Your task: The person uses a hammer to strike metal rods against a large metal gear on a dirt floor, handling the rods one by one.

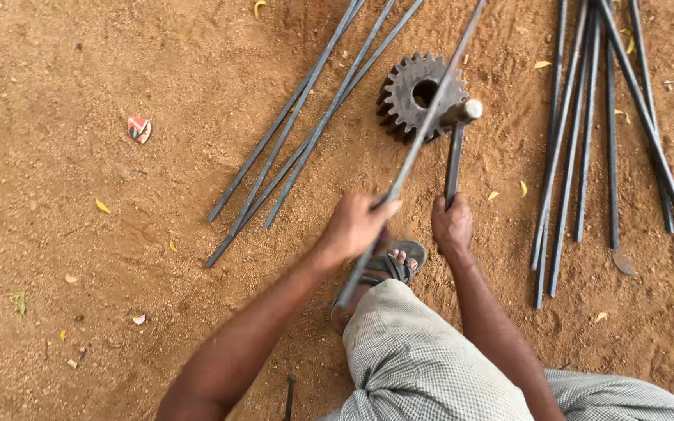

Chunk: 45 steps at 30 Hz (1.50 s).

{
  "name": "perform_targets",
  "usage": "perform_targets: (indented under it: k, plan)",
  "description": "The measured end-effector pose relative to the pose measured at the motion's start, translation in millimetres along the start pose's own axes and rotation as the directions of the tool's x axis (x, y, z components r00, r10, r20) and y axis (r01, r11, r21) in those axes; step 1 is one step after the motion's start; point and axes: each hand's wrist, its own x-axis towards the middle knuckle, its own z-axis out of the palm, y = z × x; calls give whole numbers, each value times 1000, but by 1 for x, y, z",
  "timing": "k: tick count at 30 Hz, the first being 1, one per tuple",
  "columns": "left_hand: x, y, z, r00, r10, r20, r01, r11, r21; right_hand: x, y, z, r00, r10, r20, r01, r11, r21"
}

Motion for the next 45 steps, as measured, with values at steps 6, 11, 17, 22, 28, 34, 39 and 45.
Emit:
perform_targets:
  k: [6,11,17,22,28,34,39,45]
  plan:
    - [12,-136,22,961,-83,-264,161,944,289,-3,-8,1,994,-76,-78,82,994,70]
    - [6,-162,19,974,-32,-226,86,968,235,-3,-29,-16,870,-358,-340,444,868,223]
    - [11,-161,8,976,-205,-77,206,979,7,24,-47,-9,686,-546,-481,708,653,270]
    - [13,-164,12,957,-265,-117,276,957,88,26,-43,2,963,-236,-132,226,970,-87]
    - [13,-152,13,963,-229,-141,245,963,108,12,-30,-7,976,-188,-111,192,981,24]
    - [24,-67,3,999,49,-21,-48,998,41,-6,-21,-14,997,-75,-25,70,985,-160]
    - [36,51,19,938,320,-132,-346,846,-407,-7,-20,-13,997,-72,12,73,977,-200]
    - [45,164,37,989,-80,-126,-31,719,-694,-12,-30,-12,1000,-20,-4,19,997,-79]
